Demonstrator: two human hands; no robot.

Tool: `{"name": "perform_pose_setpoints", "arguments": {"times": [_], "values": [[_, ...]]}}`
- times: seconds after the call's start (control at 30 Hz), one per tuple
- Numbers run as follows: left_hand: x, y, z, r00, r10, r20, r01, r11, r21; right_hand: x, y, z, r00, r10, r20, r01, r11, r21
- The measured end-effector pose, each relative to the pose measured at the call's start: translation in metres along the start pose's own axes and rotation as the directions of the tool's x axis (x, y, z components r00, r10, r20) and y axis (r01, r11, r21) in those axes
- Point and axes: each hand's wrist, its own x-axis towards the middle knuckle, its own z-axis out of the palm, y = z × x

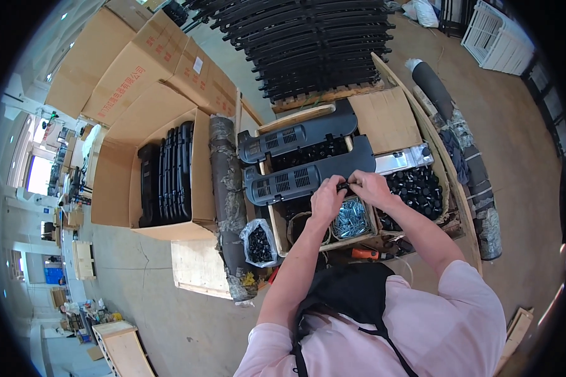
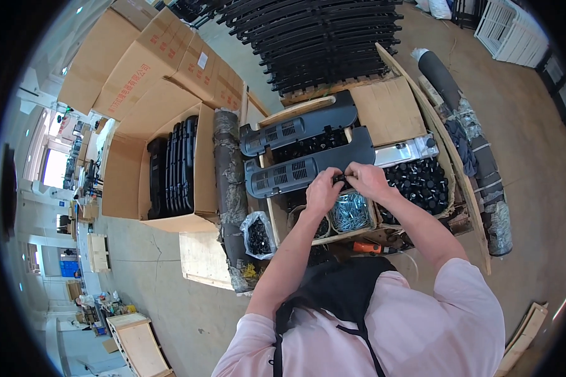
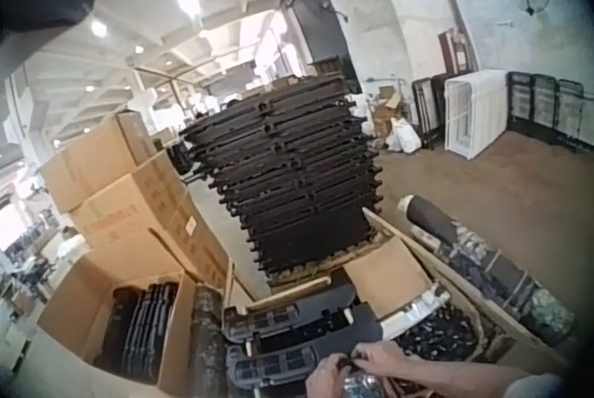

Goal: The recorder is using a pneumatic screwdriver to secure small screws into black plastic housing components at a factory workbench.

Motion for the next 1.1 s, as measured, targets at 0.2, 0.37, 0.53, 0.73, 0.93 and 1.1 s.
{"name": "perform_pose_setpoints", "arguments": {"times": [0.2,0.37,0.53,0.73,0.93,1.1], "values": [[0.015,0.002,0.014,0.997,-0.032,0.067,0.027,0.997,0.077,0.008,0.019,0.002,1.000,0.004,-0.002,-0.004,1.000,-0.030],[0.018,0.004,0.013,0.993,-0.051,0.102,0.040,0.993,0.111,0.010,0.019,0.001,0.996,0.083,0.044,-0.085,0.996,0.036],[0.021,0.001,0.015,0.996,-0.005,0.093,-0.005,0.995,0.103,0.012,0.024,0.001,0.998,0.047,0.038,-0.048,0.999,0.018],[0.026,-0.008,0.015,0.996,0.001,0.087,-0.007,0.997,0.072,0.013,0.019,-0.001,0.999,0.038,0.014,-0.039,0.999,0.035],[0.001,-0.029,-0.006,0.874,-0.274,0.401,0.475,0.310,-0.823,-0.010,0.035,-0.007,0.869,0.348,0.351,-0.485,0.464,0.741],[-0.042,-0.025,-0.019,0.845,-0.231,0.482,0.529,0.228,-0.818,-0.036,0.022,-0.001,0.842,0.333,0.425,-0.515,0.259,0.817]]}}
